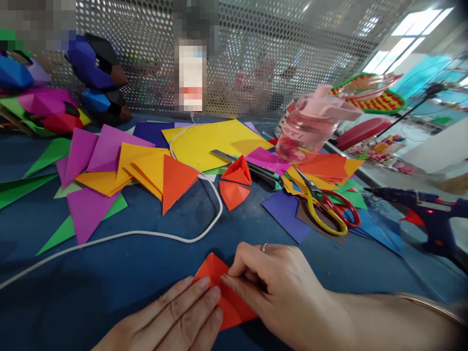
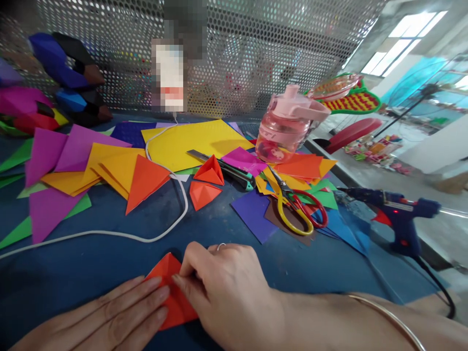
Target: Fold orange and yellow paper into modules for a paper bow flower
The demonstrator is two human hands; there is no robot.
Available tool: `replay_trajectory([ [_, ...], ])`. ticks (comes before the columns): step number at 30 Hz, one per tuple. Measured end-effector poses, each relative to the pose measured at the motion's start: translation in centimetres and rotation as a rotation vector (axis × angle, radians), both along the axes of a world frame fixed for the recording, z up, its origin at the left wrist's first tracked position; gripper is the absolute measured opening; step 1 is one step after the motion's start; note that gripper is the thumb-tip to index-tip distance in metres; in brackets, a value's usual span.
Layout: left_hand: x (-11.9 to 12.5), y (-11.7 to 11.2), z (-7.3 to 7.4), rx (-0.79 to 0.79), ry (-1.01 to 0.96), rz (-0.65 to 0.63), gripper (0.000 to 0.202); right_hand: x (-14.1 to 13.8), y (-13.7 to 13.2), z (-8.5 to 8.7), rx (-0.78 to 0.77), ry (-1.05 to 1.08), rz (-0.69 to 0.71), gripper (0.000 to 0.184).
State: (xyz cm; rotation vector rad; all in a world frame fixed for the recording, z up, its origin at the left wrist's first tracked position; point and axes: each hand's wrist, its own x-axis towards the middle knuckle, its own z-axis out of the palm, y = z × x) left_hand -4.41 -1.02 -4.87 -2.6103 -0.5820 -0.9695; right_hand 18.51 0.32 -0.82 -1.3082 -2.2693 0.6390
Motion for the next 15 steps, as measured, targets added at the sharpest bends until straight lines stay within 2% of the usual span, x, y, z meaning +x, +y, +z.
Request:
replay_trajectory([
  [4, -0.4, -0.2, 0.0, -0.013, 0.076, -0.016, 0.039, 0.0, -0.1, 0.0, 0.036, -0.019, 0.002, 0.015],
  [9, -0.7, -1.1, -0.7, 0.030, 0.142, 0.015, 0.044, -0.1, -0.2, 0.5, 0.092, -0.078, 0.044, 0.014],
  [15, -0.6, -2.0, -1.6, -0.023, 0.165, 0.086, 0.040, -0.5, -0.3, 0.8, 0.272, -0.215, 0.118, 0.017],
])
